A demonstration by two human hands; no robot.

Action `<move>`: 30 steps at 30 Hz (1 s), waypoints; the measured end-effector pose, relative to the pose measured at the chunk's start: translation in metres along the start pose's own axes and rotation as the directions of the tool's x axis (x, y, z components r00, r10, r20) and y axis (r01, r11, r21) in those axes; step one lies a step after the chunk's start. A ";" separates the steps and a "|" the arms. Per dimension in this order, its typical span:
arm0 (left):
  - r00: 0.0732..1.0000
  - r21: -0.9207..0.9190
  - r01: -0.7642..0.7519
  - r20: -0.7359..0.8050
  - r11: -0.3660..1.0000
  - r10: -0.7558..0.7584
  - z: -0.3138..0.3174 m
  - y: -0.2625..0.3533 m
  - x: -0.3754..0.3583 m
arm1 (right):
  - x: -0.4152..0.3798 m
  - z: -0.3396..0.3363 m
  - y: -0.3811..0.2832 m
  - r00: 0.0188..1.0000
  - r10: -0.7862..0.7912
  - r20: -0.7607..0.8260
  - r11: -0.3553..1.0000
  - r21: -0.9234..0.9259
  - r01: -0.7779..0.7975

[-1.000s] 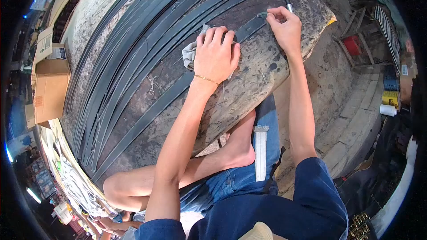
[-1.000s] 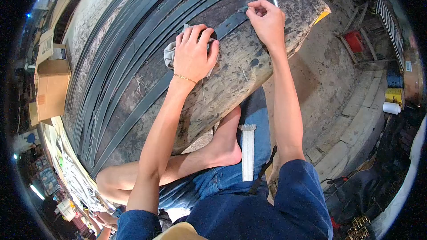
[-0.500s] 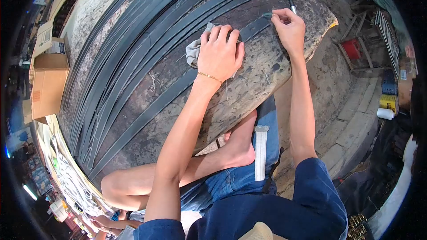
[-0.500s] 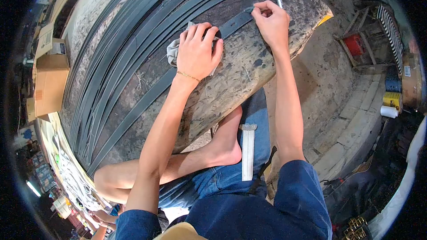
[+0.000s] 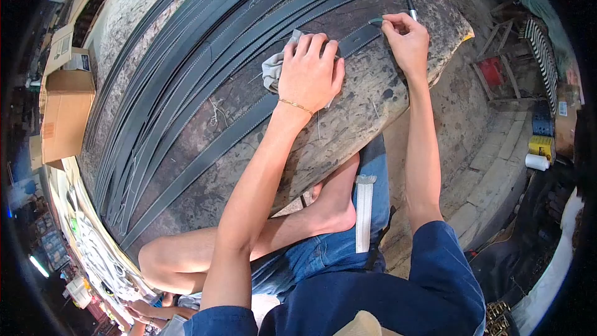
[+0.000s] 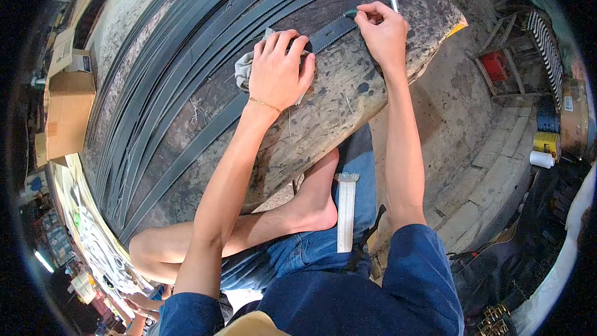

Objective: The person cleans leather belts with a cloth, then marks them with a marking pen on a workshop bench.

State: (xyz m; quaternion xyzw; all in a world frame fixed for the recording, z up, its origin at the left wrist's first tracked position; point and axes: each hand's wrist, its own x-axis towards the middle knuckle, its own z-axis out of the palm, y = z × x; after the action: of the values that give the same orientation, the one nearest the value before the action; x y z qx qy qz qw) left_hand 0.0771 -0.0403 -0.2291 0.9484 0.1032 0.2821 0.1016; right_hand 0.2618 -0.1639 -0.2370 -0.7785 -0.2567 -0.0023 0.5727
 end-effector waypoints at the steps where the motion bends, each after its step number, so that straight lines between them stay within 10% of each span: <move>1: 1.000 -0.001 0.001 0.002 1.000 -0.001 0.000 0.000 0.000 | 0.000 0.000 -0.001 1.000 0.000 0.000 1.000 -0.001 0.000; 30: 1.000 0.004 -0.003 0.000 1.000 0.003 -0.001 0.001 0.000 | -0.001 -0.001 -0.003 1.000 -0.011 -0.019 1.000 0.016 0.011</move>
State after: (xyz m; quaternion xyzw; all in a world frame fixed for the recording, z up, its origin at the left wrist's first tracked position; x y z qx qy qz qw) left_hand 0.0766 -0.0411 -0.2284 0.9487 0.1026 0.2822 0.0993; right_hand 0.2598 -0.1643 -0.2341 -0.7725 -0.2556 -0.0108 0.5812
